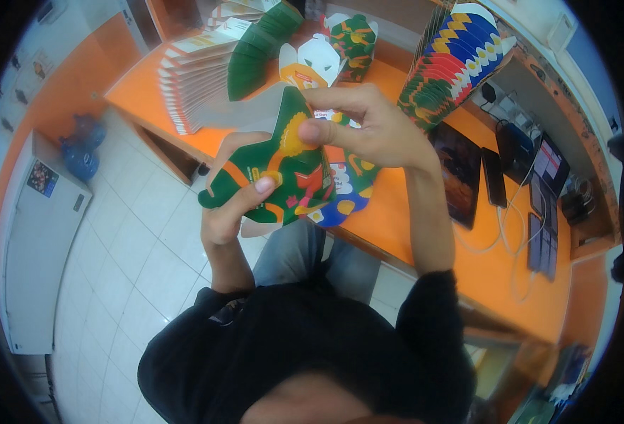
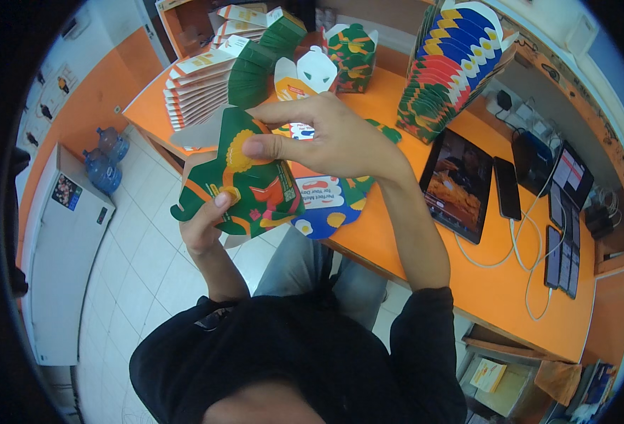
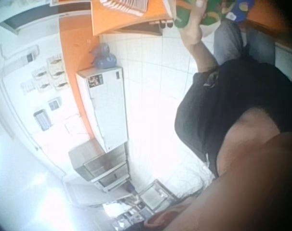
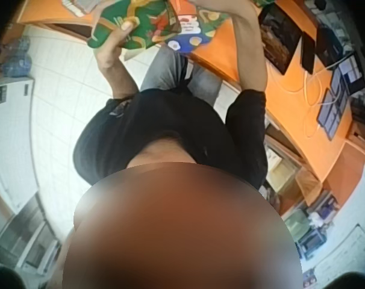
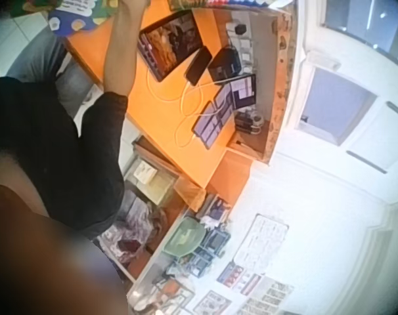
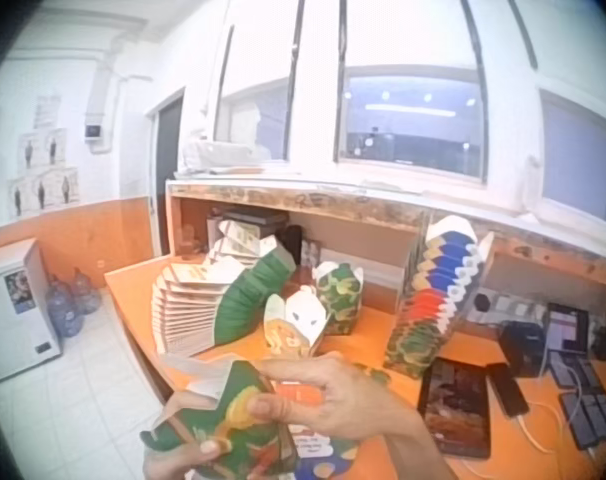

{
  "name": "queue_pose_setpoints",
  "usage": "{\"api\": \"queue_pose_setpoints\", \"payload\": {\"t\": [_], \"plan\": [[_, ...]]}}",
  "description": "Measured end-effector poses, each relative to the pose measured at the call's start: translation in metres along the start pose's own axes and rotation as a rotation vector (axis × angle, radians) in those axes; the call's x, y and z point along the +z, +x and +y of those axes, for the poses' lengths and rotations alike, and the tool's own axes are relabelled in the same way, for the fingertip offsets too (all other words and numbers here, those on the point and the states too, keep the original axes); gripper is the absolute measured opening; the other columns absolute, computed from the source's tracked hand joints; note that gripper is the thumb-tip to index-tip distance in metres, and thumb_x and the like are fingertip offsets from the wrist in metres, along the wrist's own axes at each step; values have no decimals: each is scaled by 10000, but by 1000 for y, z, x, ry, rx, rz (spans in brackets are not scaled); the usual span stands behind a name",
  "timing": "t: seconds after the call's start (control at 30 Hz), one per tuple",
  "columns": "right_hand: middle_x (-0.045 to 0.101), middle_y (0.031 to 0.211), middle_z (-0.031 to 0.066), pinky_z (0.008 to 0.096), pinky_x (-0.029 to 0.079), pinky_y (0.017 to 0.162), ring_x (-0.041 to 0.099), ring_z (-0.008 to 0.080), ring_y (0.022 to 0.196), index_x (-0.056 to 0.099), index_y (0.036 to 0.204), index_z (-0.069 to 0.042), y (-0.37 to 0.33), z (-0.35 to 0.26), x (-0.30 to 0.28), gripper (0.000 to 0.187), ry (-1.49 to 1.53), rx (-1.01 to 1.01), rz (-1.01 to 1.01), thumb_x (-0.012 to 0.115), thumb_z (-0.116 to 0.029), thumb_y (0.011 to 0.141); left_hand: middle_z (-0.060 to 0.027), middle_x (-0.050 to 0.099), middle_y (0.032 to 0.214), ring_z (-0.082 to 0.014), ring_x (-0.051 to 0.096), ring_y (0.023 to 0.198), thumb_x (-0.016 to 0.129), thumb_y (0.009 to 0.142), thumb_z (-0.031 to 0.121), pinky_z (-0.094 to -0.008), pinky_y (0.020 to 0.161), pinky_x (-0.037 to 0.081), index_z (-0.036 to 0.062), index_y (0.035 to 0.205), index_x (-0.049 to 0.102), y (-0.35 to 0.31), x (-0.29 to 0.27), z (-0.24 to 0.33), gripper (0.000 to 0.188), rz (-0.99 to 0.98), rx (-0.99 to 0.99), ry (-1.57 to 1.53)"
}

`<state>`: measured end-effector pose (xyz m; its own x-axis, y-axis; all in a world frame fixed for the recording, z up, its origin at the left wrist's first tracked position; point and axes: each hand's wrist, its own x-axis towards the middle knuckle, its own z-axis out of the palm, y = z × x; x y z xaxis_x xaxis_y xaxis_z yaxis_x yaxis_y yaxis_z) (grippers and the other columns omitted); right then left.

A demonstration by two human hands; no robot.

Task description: The person folds and assembles multiple flat, colorful paper boxes into three-dimensional containers. They pick up each flat sheet, fold along creases, and interlock tabs to form the box shape, then place the finished boxes on the orange counter.

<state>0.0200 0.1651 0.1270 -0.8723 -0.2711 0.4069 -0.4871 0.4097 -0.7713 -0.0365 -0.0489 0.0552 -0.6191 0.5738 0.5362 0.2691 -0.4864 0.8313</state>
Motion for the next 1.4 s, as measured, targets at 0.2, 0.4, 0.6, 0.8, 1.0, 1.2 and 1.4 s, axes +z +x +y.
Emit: {"api": "queue_pose_setpoints", "payload": {"t": [0.2,0.4,0.6,0.8,1.0,1.2,1.4], "plan": [[709,866,65,231,501,770,638,85,833,688,1040,19,-1,-9,4,273,-108,-77,157,726,-165,842,-97,637,992,-146,604,893,640,881,187,-234,798,452,-57,1122,591,4,4,-1,347,280,-27,-115],[729,970,75,225,540,780,690,118,868,712,1065,-30,7,-1,24,240,-236,-255,367,704,-54,826,-106,660,963,-139,645,849,622,910,176,-242,745,499,-60,1083,600,12,10,-7,293,478,-37,-135],[726,984,76,238,549,803,693,129,889,717,1068,-47,8,2,21,249,-139,-360,246,648,19,839,-116,662,978,-154,660,851,609,914,180,-261,748,519,-61,1095,585,14,4,-6,302,509,-64,-165],[724,984,91,244,553,801,698,155,893,722,1041,-32,10,6,18,258,-168,-364,319,631,62,818,-117,653,1005,-162,662,859,651,879,145,-270,751,530,-61,1140,557,10,7,-7,346,383,-182,-306],[728,926,99,291,543,847,699,200,913,738,945,-11,9,6,14,219,-169,-372,270,623,94,792,-137,646,1033,-185,664,901,665,859,98,-286,760,537,-67,1156,543,11,5,-7,361,291,-257,-385],[725,881,110,348,520,911,694,247,940,733,843,-5,10,9,12,197,-138,-452,124,602,114,756,-159,645,1060,-224,665,932,626,873,78,-322,804,549,-60,1158,540,12,7,-7,328,342,-357,-716],[724,875,125,362,521,913,693,256,953,727,841,-4,10,9,17,199,-99,-441,127,581,95,750,-186,646,1056,-247,678,892,588,895,108,-353,795,568,-59,1159,523,13,5,-10,319,311,-402,-822]]}}
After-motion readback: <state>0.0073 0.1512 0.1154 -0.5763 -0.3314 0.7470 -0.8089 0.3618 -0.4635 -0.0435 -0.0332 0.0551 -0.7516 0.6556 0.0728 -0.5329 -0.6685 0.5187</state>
